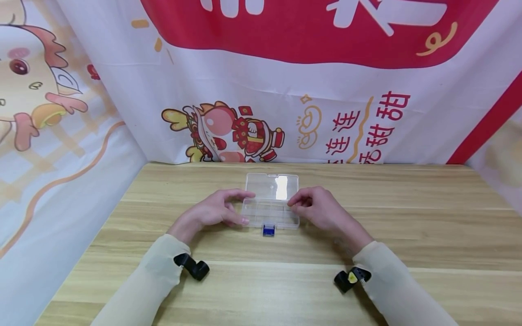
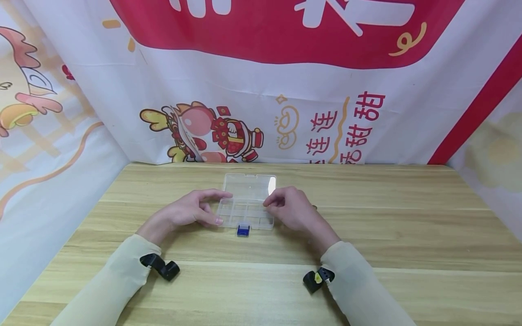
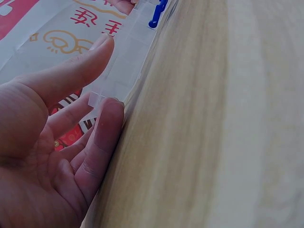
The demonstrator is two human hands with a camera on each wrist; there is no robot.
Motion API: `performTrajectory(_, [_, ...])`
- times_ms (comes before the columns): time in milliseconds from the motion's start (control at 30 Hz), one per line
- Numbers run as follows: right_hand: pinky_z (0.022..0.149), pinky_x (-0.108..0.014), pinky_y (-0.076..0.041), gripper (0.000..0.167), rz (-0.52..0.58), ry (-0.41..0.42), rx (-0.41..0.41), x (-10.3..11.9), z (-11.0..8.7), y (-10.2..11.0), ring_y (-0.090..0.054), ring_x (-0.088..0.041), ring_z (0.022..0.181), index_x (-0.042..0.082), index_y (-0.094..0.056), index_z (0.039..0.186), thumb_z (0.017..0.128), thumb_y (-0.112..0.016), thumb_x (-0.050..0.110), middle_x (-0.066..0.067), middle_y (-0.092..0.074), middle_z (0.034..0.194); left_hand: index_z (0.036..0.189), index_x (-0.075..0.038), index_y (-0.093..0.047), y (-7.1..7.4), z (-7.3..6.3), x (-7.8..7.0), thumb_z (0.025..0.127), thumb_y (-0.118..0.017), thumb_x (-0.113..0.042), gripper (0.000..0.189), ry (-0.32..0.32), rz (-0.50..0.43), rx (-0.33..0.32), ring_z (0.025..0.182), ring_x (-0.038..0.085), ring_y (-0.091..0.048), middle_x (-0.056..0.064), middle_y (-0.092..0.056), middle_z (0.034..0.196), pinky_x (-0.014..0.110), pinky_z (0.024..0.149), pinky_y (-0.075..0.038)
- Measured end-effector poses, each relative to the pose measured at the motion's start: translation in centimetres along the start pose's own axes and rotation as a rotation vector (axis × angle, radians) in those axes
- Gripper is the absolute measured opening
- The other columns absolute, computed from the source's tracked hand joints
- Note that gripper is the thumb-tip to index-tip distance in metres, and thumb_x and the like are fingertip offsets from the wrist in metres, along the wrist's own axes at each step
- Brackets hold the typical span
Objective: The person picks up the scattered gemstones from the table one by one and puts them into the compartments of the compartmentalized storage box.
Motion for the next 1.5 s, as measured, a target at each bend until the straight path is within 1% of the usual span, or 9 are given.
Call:
performTrajectory(100, [0.073, -0.03, -0.052, 0.012, 0.005, 0.005, 0.0, -0.1, 0.0, 0.0, -0.058, -0.021, 0.09, 0.013, -0.079, 0.107, 0.101, -0.07, 0.009, -0.007, -0.068, 0.099, 0.15, -0.025, -0.06, -0.1, 0.1, 0.0, 0.083, -0.091, -0.012, 0.075, 0.004, -0.014, 0.002, 0.073, 0.017, -0.062, 0.01, -0.051, 0.158, 0.025, 0.069, -0.056])
performTrajectory(400, [0.075, -0.031, -0.054, 0.013, 0.007, 0.003, -0.002, -0.3, 0.0, 0.0, -0.059, -0.023, 0.091, 0.015, -0.079, 0.107, 0.101, -0.07, 0.009, -0.006, -0.069, 0.1, 0.151, -0.026, -0.059, -0.1, 0.1, -0.1, 0.084, -0.091, -0.016, 0.075, 0.004, 0.013, -0.005, 0.075, 0.019, -0.063, 0.01, -0.049, 0.161, 0.026, 0.072, -0.057])
performTrajectory(667, [0.074, -0.029, -0.054, 0.012, 0.012, 0.007, 0.001, -0.1, 0.0, 0.0, -0.06, -0.022, 0.091, 0.015, -0.079, 0.107, 0.101, -0.07, 0.011, -0.006, -0.069, 0.1, 0.151, -0.025, -0.06, 0.1, 0.2, 0.2, 0.084, -0.091, -0.016, 0.074, -0.005, 0.018, -0.006, 0.073, 0.019, -0.06, 0.01, -0.048, 0.162, 0.026, 0.071, -0.058])
performTrajectory(967, [0.076, -0.031, -0.054, 0.011, 0.025, 0.027, 0.009, -0.2, 0.0, 0.2, -0.06, -0.022, 0.091, 0.013, -0.079, 0.108, 0.1, -0.071, 0.011, -0.007, -0.069, 0.099, 0.151, -0.026, -0.059, 0.1, 0.2, 0.2, 0.085, -0.09, -0.017, 0.073, 0.001, 0.014, -0.002, 0.075, 0.019, -0.06, 0.009, -0.049, 0.161, 0.026, 0.071, -0.057])
performTrajectory(1100, [0.08, -0.032, -0.055, 0.012, 0.019, 0.038, 0.0, -0.3, 0.1, 1.1, -0.061, -0.023, 0.094, 0.015, -0.078, 0.111, 0.101, -0.072, 0.015, -0.006, -0.07, 0.102, 0.152, -0.025, -0.059, 0.1, 0.2, 0.1, 0.085, -0.09, -0.017, 0.074, 0.0, 0.01, 0.002, 0.075, 0.019, -0.06, 0.01, -0.049, 0.16, 0.025, 0.071, -0.057])
performTrajectory(1267, [0.085, -0.032, -0.055, 0.017, 0.002, 0.062, -0.072, -1.0, 0.2, 2.9, -0.063, -0.023, 0.099, 0.014, -0.077, 0.116, 0.101, -0.072, 0.018, -0.007, -0.073, 0.108, 0.152, -0.025, -0.058, 0.1, 0.2, 0.2, 0.085, -0.09, -0.018, 0.074, 0.004, 0.004, 0.008, 0.073, 0.018, -0.061, 0.01, -0.05, 0.159, 0.026, 0.07, -0.057])
performTrajectory(1433, [0.084, -0.033, -0.055, 0.022, 0.005, 0.019, -0.093, -2.1, 0.3, 4.3, -0.063, -0.024, 0.1, 0.013, -0.076, 0.121, 0.102, -0.071, 0.022, -0.007, -0.072, 0.113, 0.151, -0.025, -0.059, 0.1, 0.3, 0.3, 0.087, -0.089, -0.019, 0.071, 0.004, 0.0, 0.017, 0.072, 0.019, -0.06, 0.011, -0.051, 0.157, 0.026, 0.07, -0.056])
performTrajectory(1500, [0.079, -0.033, -0.056, 0.024, 0.012, -0.002, -0.091, -2.6, 0.3, 4.7, -0.063, -0.025, 0.096, 0.013, -0.075, 0.123, 0.102, -0.071, 0.023, -0.008, -0.071, 0.114, 0.151, -0.025, -0.059, 0.1, 0.3, 0.3, 0.087, -0.089, -0.02, 0.071, 0.004, 0.0, 0.016, 0.073, 0.019, -0.06, 0.011, -0.051, 0.157, 0.026, 0.071, -0.057])
Point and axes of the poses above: each hand's wrist, its own z-axis towards the middle knuckle, its own y-axis out of the back of the hand, x = y × z, the point moved 4 cm from there along z, towards the middle knuckle
